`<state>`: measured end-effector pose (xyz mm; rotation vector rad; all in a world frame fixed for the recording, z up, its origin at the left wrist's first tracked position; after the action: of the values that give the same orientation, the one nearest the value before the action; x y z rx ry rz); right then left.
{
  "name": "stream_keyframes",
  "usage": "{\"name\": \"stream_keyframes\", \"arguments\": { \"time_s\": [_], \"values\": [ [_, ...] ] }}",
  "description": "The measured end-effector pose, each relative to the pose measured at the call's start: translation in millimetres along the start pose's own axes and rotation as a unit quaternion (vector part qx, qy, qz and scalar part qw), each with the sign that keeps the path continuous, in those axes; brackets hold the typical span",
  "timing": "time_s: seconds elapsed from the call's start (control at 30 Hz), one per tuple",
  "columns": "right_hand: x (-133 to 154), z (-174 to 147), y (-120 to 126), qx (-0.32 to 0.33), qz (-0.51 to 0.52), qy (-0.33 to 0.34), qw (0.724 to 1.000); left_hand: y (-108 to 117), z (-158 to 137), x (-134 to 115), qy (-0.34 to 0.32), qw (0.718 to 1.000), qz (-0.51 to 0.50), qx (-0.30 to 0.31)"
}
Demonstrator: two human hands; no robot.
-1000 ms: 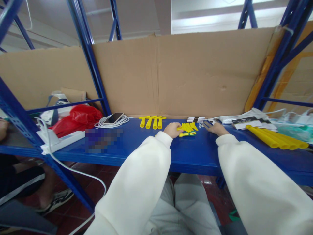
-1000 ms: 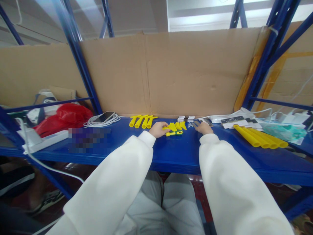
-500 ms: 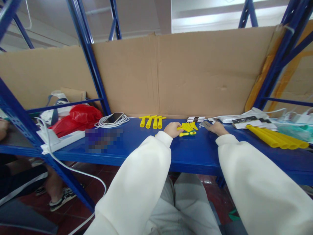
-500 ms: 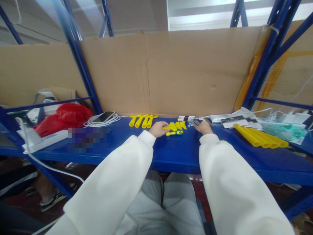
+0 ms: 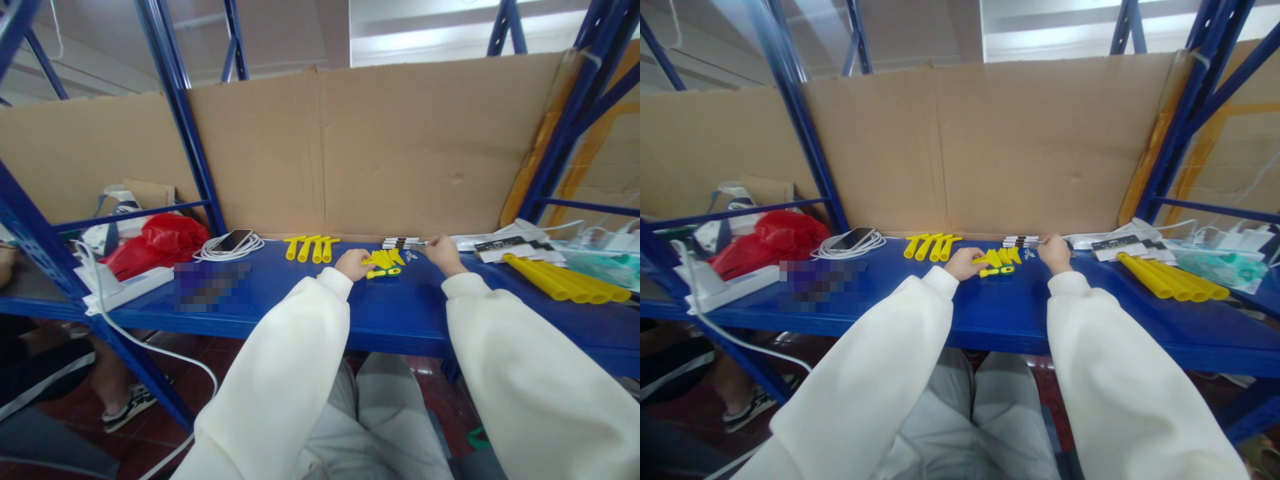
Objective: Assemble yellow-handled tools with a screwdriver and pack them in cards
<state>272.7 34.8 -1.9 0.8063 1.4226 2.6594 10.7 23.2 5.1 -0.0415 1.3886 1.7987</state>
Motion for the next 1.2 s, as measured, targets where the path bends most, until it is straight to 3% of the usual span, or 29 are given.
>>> {"name": "stream_keyframes", "arguments": {
  "time_s": [0.1,0.17,0.27,0.4,0.73,0.87,1.2],
  "values": [
    [22,-9,8,-0.021,0.100,0.026,0.994,-1,1,1,-0.003,1.000,0.007,0.003],
    [37,-16,7,0.005,0.194,0.068,0.979,-1,2,2,-0.008,1.000,0.005,-0.001],
    [54,-29,-1,0.095,0.304,0.118,0.940,-2,2,3,-0.008,1.000,-0.005,-0.008],
    [66,-44,-9,0.197,0.365,0.141,0.899,-2,2,4,-0.001,1.000,-0.008,-0.025],
    [71,-55,-10,0.325,0.366,0.138,0.861,2,3,3,0.000,0.999,0.012,-0.045],
    [74,-59,-8,0.346,0.372,0.143,0.850,2,4,3,-0.005,0.999,0.020,-0.048],
    [76,-66,-3,0.342,0.339,0.121,0.868,1,5,4,-0.023,0.998,0.001,-0.060]
  ]
}}
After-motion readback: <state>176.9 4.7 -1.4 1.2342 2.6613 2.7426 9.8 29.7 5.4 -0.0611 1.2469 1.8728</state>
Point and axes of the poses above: each hand's wrist, its own z-axis towards the middle knuckle, its own y-axis out of the back of the hand, x = y × z, the point moved 4 cm from there along z, towards the middle knuckle, and after that the axes turned 9 degrees about -z, right-handed, at the moved point
